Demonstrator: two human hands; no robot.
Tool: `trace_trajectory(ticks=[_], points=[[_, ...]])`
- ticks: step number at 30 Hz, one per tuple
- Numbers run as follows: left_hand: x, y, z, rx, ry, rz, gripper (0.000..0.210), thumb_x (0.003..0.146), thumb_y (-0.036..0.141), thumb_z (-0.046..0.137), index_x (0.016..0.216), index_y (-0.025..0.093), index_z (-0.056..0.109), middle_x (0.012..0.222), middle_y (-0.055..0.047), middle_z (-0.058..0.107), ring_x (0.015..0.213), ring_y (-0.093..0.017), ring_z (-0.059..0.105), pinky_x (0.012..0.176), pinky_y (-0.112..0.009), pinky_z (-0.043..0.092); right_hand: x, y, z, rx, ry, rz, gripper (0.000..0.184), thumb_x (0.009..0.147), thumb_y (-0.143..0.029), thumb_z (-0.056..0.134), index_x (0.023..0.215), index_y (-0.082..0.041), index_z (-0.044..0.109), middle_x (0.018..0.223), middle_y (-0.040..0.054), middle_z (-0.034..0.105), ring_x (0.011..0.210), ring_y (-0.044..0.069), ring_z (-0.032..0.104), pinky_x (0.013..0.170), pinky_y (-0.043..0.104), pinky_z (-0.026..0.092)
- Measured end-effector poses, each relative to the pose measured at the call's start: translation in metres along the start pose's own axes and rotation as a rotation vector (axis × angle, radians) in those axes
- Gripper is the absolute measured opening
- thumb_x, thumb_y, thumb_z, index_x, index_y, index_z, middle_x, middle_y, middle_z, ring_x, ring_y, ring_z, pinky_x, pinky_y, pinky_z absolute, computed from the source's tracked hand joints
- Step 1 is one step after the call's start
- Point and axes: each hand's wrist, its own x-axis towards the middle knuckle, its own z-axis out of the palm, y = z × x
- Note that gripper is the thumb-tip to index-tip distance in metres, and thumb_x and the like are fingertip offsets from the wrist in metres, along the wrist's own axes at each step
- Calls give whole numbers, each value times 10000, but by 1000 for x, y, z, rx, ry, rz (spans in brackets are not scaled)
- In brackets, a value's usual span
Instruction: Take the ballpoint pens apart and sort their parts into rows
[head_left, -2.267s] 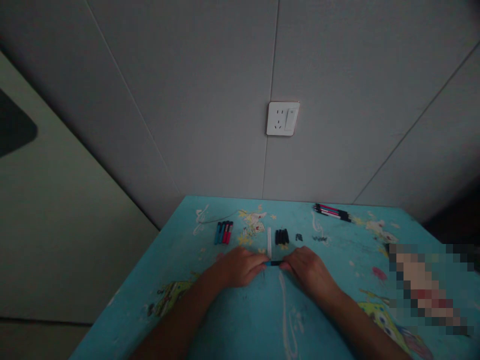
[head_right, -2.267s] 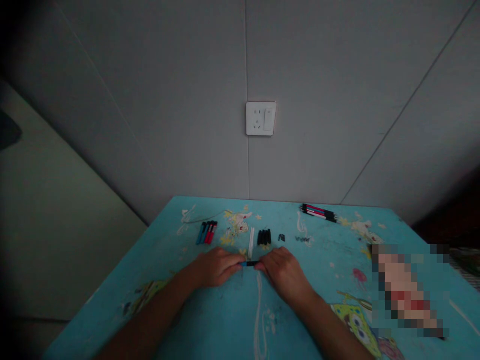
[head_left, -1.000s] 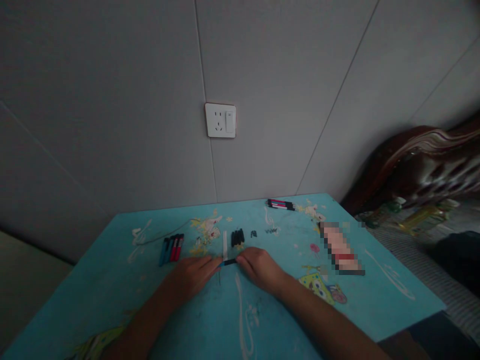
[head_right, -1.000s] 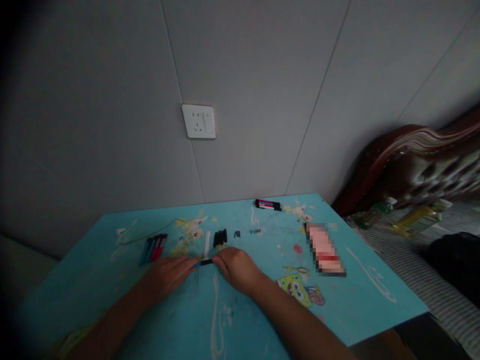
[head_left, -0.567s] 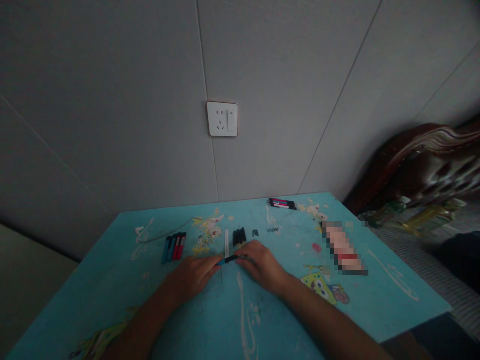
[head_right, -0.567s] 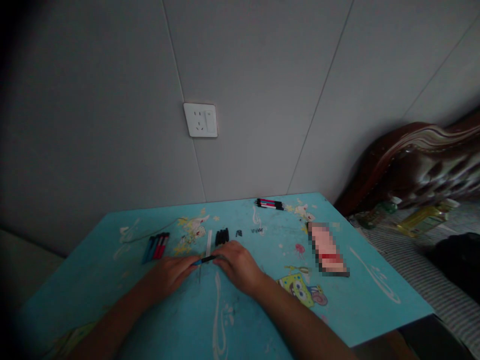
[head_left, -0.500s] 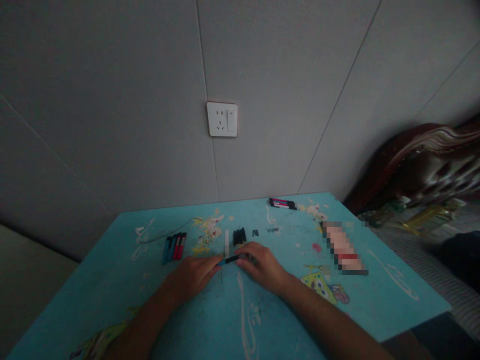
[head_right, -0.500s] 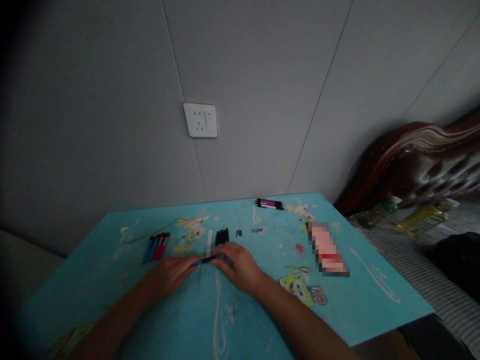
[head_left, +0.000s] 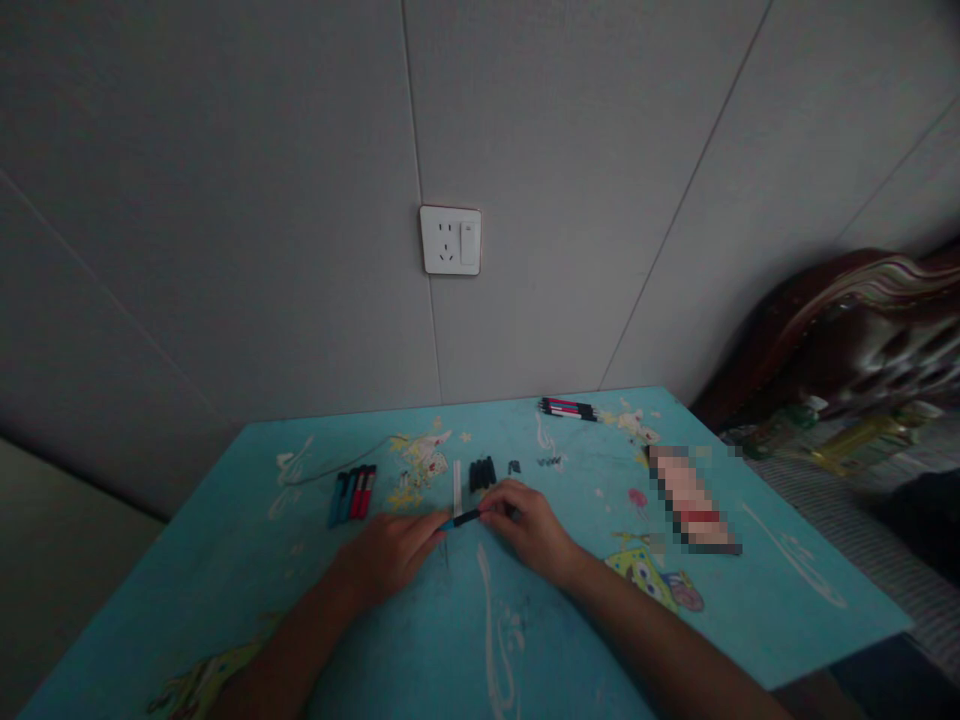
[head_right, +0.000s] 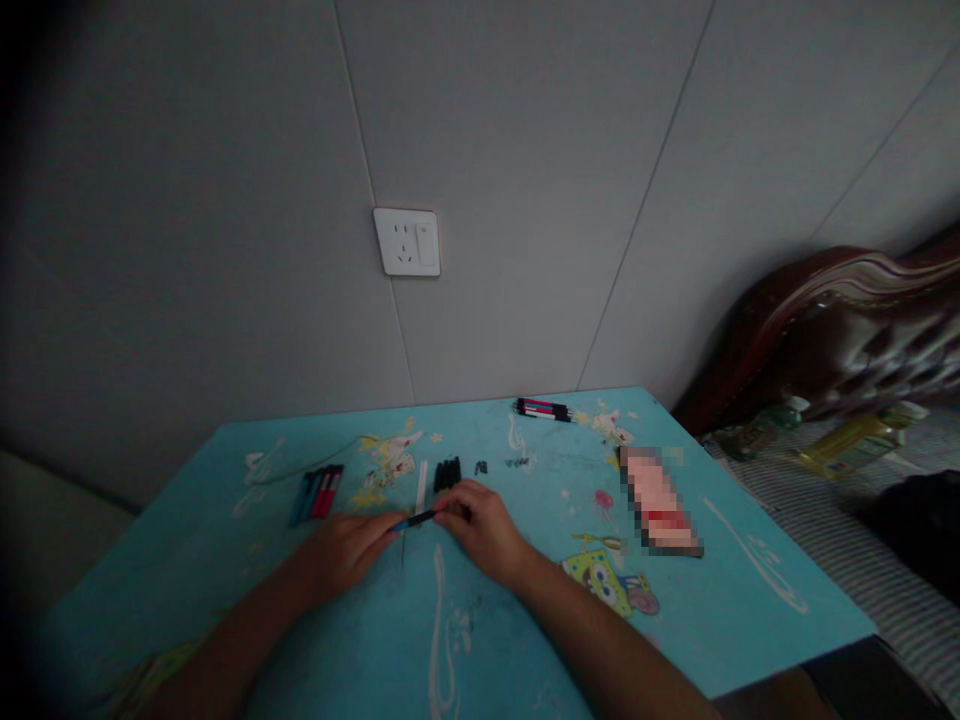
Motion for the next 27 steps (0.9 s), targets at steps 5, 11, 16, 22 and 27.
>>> trace_trajectory(ticks=[5, 11, 16, 22, 27], points=[[2, -1, -2, -4, 16, 12, 409, 1007, 269, 427, 1413, 250, 469, 1004, -44, 750, 812, -189, 731, 739, -295, 589, 1, -3, -1, -47, 25, -41, 109, 916, -274, 625, 969, -210, 695, 939, 38, 635, 818, 146, 593, 734, 262, 474], [3, -2, -6, -56, 53, 124, 540, 984, 171, 433, 1501, 286, 330, 1264, -54, 661, 1023, -188, 697, 896, -316, 576, 6, -3, -28, -240, -1, -52, 157, 949, -303, 578, 1003, -211, 694, 908, 36, 672, 832, 156, 615, 782, 277, 474], [1, -3, -4, -36, 30, 90, 550, 990, 176, 436, 1510, 295, 302, 1213, -54, 687, 997, -187, 707, 883, -334, 586, 12, 31, -83, -545, 164, 52, 195, 950, -283, 539, 1038, -189, 684, 980, 73, 688, 887, 189, 631, 836, 311, 472], [1, -5, -2, -20, 11, 85, 532, 1005, 195, 413, 1514, 288, 288, 1264, -55, 661, 1032, -189, 695, 903, -355, 580, 8, 68, -123, -700, 230, 215, 239, 928, -248, 519, 1051, -154, 702, 1029, 113, 688, 950, 211, 635, 879, 300, 441], [0, -7, -2, 4, 21, 88, 542, 987, 170, 429, 1506, 284, 318, 1216, -58, 686, 976, -191, 713, 894, -351, 582, 5, 75, -126, -719, 167, 267, 217, 888, -238, 565, 1005, -172, 737, 995, 103, 702, 902, 199, 649, 837, 271, 439]])
